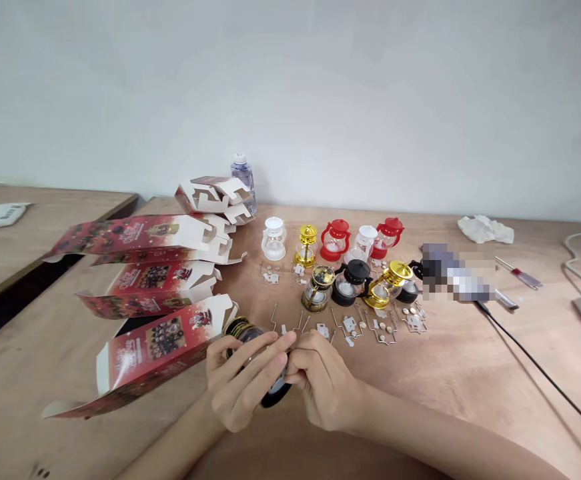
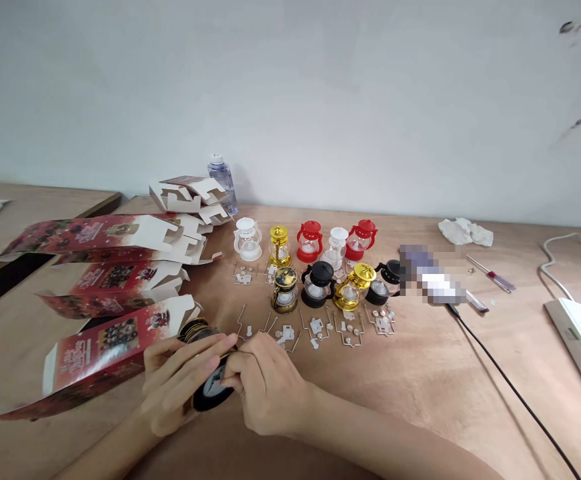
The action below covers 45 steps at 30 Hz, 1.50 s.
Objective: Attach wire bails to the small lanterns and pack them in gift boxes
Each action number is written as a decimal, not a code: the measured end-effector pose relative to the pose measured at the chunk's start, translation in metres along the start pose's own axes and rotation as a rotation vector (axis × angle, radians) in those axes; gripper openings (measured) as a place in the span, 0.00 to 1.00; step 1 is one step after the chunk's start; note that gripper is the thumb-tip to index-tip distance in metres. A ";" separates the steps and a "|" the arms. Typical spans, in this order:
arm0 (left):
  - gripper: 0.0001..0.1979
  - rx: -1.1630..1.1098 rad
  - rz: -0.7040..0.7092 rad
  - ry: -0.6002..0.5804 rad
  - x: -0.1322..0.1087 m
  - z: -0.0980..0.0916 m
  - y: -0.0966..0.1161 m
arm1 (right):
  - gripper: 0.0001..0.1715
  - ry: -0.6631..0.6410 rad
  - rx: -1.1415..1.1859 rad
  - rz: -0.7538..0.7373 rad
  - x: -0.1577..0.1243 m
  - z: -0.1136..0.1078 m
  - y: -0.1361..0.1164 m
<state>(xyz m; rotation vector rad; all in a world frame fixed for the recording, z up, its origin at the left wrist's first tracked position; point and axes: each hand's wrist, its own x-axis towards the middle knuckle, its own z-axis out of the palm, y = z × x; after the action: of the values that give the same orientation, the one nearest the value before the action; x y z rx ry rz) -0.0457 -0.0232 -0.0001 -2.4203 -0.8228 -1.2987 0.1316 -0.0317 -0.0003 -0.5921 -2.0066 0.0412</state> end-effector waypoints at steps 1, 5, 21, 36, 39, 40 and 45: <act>0.13 0.005 0.017 0.009 0.002 0.000 -0.001 | 0.08 -0.006 0.012 -0.012 0.000 0.000 0.000; 0.21 0.012 -0.033 0.079 0.008 -0.001 -0.005 | 0.08 0.023 0.068 -0.053 0.001 -0.002 0.003; 0.26 0.063 -0.119 0.172 0.019 0.001 -0.002 | 0.14 -0.320 -0.476 0.211 -0.008 0.020 0.034; 0.13 0.008 -0.122 0.051 0.012 0.006 -0.005 | 0.06 0.128 0.001 0.165 0.011 -0.001 0.014; 0.13 0.007 -0.079 0.061 0.012 0.006 -0.007 | 0.03 0.103 0.020 0.137 0.014 -0.003 0.007; 0.14 0.009 -0.061 0.074 0.012 0.006 -0.007 | 0.03 0.076 0.018 0.137 0.014 -0.003 0.005; 0.16 0.028 0.012 0.100 0.011 0.009 -0.008 | 0.07 -0.018 0.021 0.145 0.014 0.000 0.003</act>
<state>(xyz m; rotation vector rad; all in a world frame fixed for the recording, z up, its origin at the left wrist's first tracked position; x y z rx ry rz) -0.0393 -0.0088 0.0032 -2.3148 -0.7926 -1.3812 0.1280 -0.0230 0.0105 -0.7250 -1.9752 0.1555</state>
